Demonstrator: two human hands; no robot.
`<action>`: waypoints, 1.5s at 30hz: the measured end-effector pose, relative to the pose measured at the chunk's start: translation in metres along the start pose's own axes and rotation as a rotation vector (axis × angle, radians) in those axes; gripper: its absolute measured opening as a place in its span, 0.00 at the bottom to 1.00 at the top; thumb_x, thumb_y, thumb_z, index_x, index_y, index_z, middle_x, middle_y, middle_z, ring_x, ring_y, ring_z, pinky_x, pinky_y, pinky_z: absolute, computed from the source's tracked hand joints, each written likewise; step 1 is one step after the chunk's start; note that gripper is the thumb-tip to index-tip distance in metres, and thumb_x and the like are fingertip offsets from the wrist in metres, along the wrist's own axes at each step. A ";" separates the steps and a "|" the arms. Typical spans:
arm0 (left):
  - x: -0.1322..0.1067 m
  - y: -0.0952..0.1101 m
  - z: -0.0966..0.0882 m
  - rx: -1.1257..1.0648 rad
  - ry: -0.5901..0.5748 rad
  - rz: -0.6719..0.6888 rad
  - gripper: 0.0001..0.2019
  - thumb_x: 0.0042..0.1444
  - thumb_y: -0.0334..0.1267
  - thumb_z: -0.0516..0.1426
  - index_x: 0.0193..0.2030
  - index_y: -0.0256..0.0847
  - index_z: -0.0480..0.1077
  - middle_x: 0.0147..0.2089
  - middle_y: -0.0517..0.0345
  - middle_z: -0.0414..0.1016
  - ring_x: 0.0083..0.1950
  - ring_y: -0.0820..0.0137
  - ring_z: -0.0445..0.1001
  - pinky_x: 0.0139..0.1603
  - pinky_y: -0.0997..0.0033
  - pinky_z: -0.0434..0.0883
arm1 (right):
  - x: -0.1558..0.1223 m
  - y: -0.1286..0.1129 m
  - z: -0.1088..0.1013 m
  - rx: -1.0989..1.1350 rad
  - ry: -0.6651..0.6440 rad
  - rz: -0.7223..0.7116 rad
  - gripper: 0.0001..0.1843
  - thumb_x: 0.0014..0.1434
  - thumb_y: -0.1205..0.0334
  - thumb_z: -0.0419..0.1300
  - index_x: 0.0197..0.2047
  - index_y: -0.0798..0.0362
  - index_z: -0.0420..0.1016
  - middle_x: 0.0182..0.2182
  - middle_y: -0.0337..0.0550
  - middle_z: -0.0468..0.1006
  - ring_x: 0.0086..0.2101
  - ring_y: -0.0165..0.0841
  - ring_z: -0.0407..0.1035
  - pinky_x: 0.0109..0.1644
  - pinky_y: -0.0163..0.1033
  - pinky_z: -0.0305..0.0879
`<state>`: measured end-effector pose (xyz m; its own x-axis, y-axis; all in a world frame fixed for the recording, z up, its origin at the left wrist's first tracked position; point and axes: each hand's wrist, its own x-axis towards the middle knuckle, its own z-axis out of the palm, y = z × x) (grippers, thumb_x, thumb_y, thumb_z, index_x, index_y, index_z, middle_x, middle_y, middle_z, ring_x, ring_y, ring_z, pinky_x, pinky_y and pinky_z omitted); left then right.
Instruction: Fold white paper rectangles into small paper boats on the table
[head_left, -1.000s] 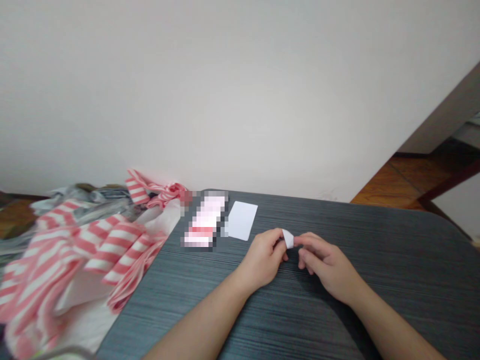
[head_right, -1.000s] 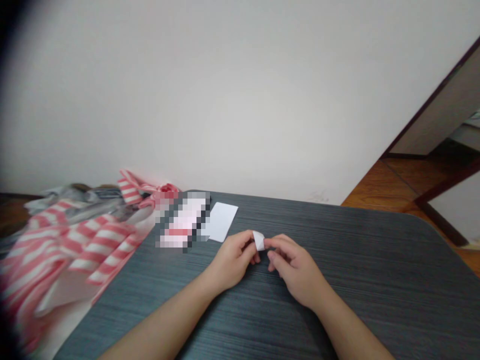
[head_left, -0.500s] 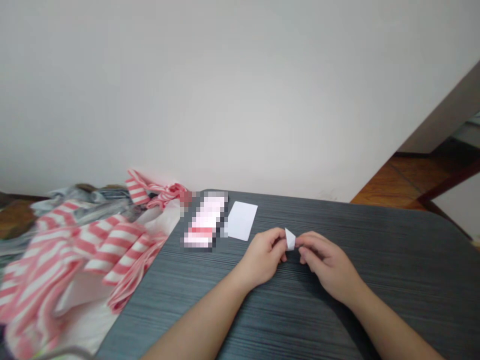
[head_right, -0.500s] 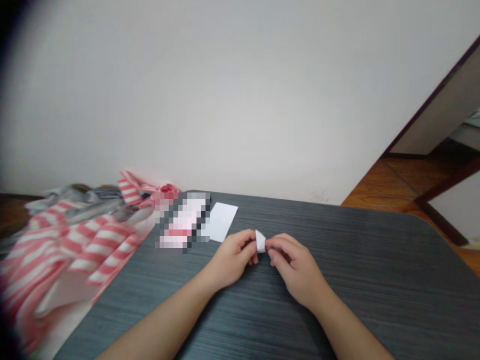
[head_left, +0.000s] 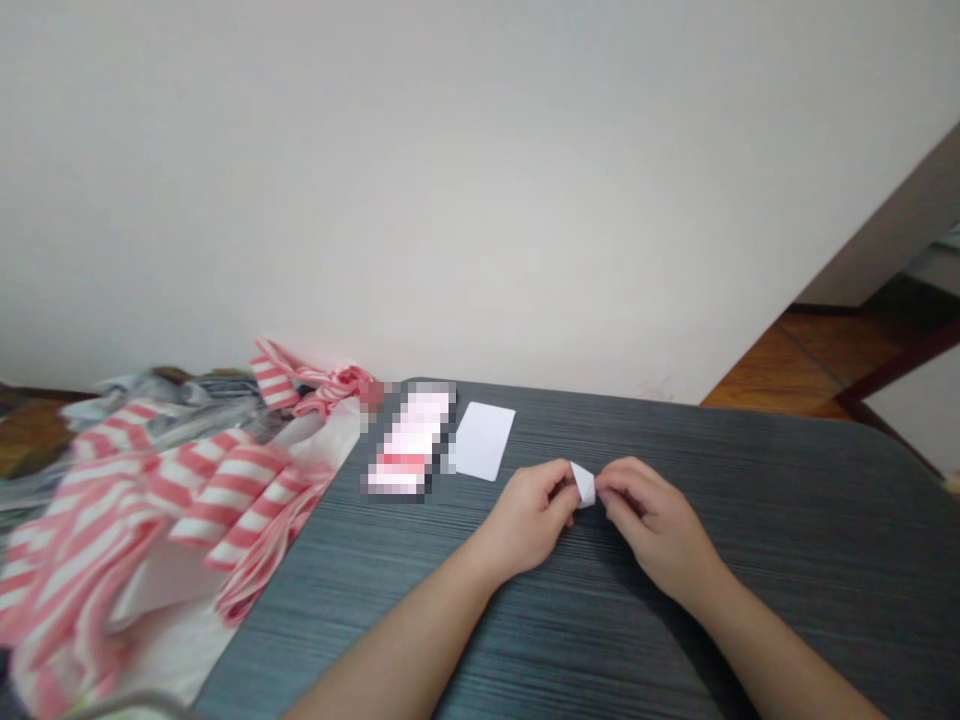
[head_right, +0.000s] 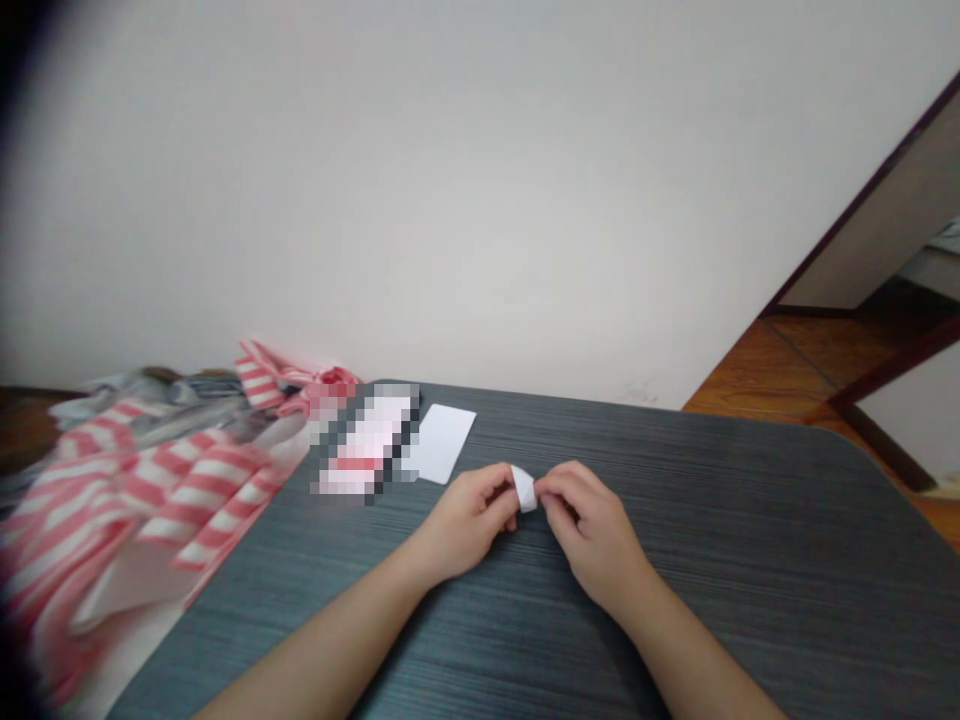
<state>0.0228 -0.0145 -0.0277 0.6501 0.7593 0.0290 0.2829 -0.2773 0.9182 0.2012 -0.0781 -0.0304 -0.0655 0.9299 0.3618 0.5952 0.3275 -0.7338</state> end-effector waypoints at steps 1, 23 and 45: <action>0.000 0.000 0.000 0.003 -0.001 0.001 0.10 0.62 0.36 0.50 0.31 0.39 0.68 0.27 0.61 0.71 0.30 0.72 0.69 0.31 0.75 0.63 | 0.000 0.000 0.000 0.000 -0.001 0.003 0.08 0.63 0.68 0.54 0.37 0.50 0.74 0.35 0.45 0.74 0.36 0.37 0.70 0.40 0.40 0.66; -0.001 0.000 0.001 -0.006 -0.009 0.015 0.08 0.62 0.34 0.49 0.36 0.40 0.69 0.28 0.62 0.70 0.31 0.71 0.69 0.33 0.75 0.64 | -0.001 0.003 0.004 0.018 0.014 0.065 0.04 0.61 0.68 0.57 0.35 0.51 0.71 0.33 0.42 0.73 0.31 0.34 0.67 0.33 0.36 0.62; 0.000 0.002 0.001 0.004 -0.003 0.048 0.09 0.63 0.32 0.50 0.36 0.39 0.70 0.29 0.62 0.70 0.32 0.72 0.69 0.35 0.75 0.64 | -0.001 -0.001 0.006 0.072 0.033 0.105 0.07 0.60 0.69 0.58 0.33 0.52 0.75 0.36 0.45 0.76 0.35 0.35 0.71 0.37 0.37 0.65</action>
<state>0.0241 -0.0155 -0.0266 0.6650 0.7434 0.0719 0.2542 -0.3159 0.9141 0.1956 -0.0781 -0.0334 0.0213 0.9540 0.2989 0.5381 0.2411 -0.8077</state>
